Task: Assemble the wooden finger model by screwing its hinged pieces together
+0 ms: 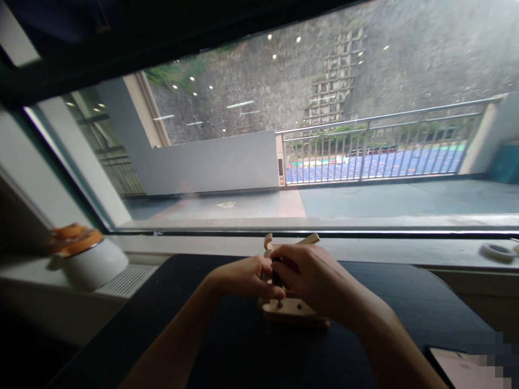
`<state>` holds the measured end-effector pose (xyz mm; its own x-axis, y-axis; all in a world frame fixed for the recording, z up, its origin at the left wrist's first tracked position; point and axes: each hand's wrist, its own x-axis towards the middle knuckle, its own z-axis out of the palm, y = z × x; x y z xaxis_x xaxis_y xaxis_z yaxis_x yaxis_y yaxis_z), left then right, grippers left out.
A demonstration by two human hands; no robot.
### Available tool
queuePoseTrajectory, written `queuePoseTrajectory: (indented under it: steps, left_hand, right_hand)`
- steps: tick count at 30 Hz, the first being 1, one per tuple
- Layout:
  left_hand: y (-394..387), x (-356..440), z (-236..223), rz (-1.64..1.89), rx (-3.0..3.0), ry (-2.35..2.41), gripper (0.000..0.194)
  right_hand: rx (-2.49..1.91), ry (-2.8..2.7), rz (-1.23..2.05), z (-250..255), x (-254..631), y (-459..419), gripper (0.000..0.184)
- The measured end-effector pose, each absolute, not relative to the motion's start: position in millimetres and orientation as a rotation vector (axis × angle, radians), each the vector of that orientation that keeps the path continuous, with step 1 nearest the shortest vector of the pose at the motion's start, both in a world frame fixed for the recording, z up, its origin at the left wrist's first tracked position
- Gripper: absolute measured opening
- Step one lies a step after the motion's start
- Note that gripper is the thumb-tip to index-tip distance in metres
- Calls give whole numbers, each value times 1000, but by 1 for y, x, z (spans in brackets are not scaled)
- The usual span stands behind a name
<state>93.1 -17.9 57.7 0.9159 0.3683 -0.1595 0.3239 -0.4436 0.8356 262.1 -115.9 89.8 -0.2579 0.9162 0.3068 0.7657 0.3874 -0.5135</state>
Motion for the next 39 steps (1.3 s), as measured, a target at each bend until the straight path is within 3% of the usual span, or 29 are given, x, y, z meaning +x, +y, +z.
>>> queuePoseTrajectory:
  steps: [10,16,34,39]
  left_hand:
    - [-18,93,54,68,2063,496,31]
    - [-19,93,57,53,2033,494,30]
    - [-21,94,59,53,2069,559,29]
    - [-22,94,60,32,2025,552,28]
  right_hand:
    - [-1551,-2038,237,85,261,-115,24]
    - [-1401,-2113,300,91,260,-120,25]
    - [-1484,-2054,347,88,261,-118,29]
    - [-1395,-2115,373,91,262,-121,23]
